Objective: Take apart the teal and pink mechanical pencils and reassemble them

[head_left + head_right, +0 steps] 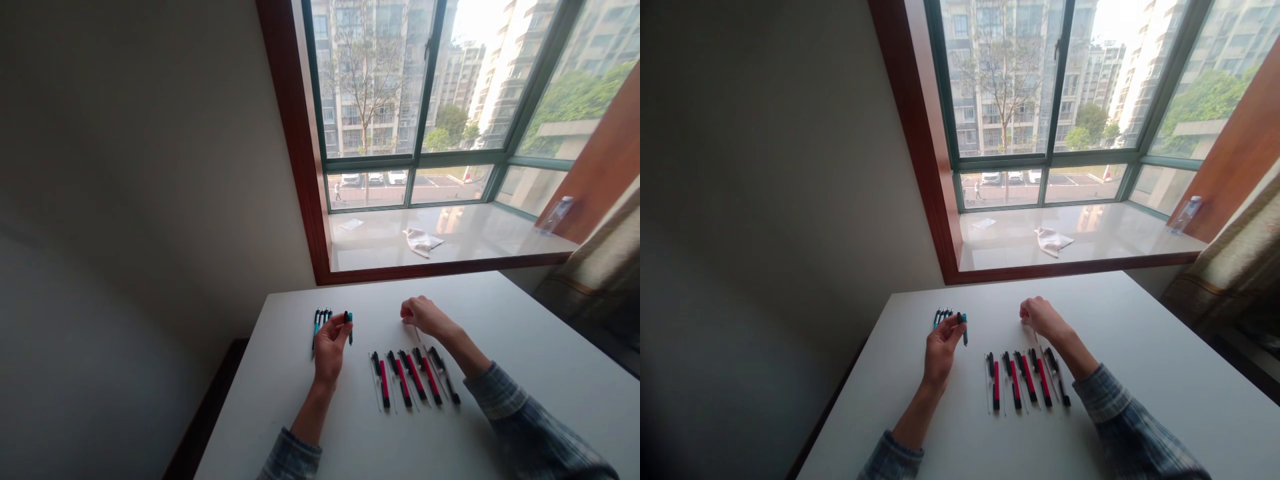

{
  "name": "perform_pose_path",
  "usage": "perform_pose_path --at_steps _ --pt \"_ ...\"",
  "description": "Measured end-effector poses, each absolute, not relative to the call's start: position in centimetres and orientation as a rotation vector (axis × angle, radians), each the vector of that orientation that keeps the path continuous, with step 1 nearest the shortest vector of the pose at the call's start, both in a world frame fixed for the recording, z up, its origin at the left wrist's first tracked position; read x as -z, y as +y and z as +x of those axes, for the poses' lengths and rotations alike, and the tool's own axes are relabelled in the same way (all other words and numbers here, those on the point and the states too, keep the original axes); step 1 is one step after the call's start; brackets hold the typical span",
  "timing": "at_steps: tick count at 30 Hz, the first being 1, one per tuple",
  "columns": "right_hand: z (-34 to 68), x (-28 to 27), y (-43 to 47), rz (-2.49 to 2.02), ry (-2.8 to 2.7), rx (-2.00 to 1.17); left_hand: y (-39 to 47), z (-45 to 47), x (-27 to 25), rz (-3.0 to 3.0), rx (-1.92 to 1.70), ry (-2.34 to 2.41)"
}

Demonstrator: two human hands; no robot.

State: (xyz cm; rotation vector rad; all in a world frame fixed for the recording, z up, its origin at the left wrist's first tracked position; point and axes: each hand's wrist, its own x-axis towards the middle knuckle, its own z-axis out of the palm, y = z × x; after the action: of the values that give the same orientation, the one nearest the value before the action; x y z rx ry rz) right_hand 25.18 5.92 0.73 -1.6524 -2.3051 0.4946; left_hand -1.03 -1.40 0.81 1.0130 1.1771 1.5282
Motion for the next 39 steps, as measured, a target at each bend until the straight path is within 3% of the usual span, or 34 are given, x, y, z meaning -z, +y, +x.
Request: perform_pose_path --at_steps 15,29,39 --pt "24.2 -0.2 4.4 -1.636 -2.244 -0.410 -1.1 -0.7 -0.4 1.099 -1.438 1.229" --pt "20.7 -0.6 2.5 -0.803 -1.730 -1.161 -1.8 0.6 -0.9 1.444 -1.158 1.210" --pt "20.2 0.2 2.5 -0.883 -1.614 -1.083 -1.5 0.3 -0.4 1.417 -1.162 1.168"
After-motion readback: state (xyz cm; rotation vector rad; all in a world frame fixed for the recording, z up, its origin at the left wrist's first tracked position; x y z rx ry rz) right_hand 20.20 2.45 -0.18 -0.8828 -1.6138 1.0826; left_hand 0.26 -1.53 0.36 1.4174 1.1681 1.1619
